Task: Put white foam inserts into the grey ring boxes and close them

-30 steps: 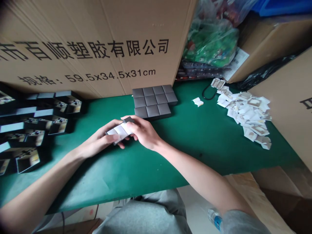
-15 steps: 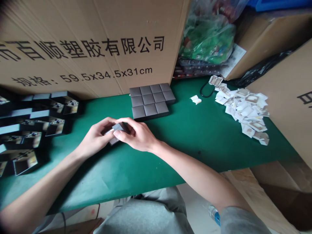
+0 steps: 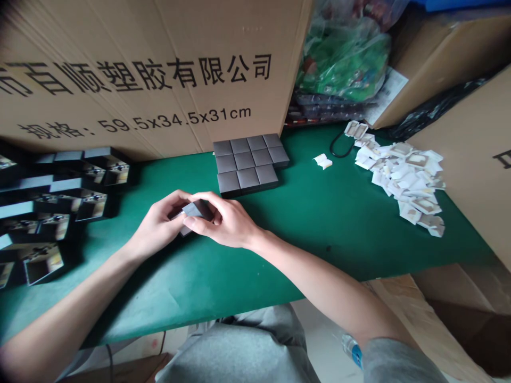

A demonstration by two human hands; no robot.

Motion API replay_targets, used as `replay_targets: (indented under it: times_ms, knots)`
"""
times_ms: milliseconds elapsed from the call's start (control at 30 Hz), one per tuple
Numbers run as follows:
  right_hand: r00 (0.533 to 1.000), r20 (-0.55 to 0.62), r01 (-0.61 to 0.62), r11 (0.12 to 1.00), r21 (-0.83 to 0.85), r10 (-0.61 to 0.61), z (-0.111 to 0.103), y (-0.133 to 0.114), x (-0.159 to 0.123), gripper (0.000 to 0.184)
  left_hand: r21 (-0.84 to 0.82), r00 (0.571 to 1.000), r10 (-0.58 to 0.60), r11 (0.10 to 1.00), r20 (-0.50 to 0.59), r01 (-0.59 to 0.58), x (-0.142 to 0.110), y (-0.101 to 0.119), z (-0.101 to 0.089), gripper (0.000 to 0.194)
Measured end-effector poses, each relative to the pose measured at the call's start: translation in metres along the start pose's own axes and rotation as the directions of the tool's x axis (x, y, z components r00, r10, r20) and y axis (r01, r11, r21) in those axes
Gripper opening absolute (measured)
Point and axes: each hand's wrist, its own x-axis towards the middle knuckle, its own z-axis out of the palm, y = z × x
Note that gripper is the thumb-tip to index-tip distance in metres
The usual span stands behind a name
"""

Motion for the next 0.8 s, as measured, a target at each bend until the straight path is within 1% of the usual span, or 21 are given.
replay_targets:
  times_ms: [300, 367, 467, 567, 667, 733, 800]
  knots:
    - [1.000, 0.009, 0.024, 1.000, -0.006, -0.024, 0.000, 0.003, 0.001, 0.052, 0.013, 0.999, -0.005, 1.000, 0.035, 0.005, 0.000, -0.001, 0.000, 0.023]
    - [1.000, 0.016, 0.017, 1.000, 0.013, -0.017, 0.000, 0.003, 0.000, 0.050, 0.039, 1.000, -0.005, 0.999, 0.031, 0.004, 0.000, -0.003, -0.001, 0.024]
    - [1.000, 0.015, -0.001, 0.996, 0.085, 0.000, -0.002, 0.004, 0.001, 0.047, 0.065, 1.000, 0.016, 0.998, 0.019, -0.017, 0.000, -0.006, -0.003, 0.029]
    - [0.998, -0.029, -0.043, 0.983, 0.177, 0.049, -0.003, 0.008, 0.002, 0.046, 0.016, 0.999, -0.007, 1.000, 0.031, 0.006, 0.000, -0.006, -0.005, 0.045]
    - [0.989, -0.093, -0.085, 0.965, 0.248, 0.112, -0.002, 0.013, 0.003, 0.046, -0.086, 0.995, -0.053, 0.994, 0.089, 0.061, -0.001, -0.006, -0.007, 0.067]
    - [0.983, -0.131, -0.092, 0.963, 0.255, 0.128, -0.002, 0.015, 0.003, 0.047, -0.150, 0.988, -0.082, 0.984, 0.128, 0.101, -0.002, -0.008, -0.009, 0.080]
    - [0.979, -0.149, -0.102, 0.970, 0.220, 0.136, -0.002, 0.014, 0.003, 0.048, -0.203, 0.979, -0.112, 0.968, 0.168, 0.146, -0.002, -0.012, -0.010, 0.089]
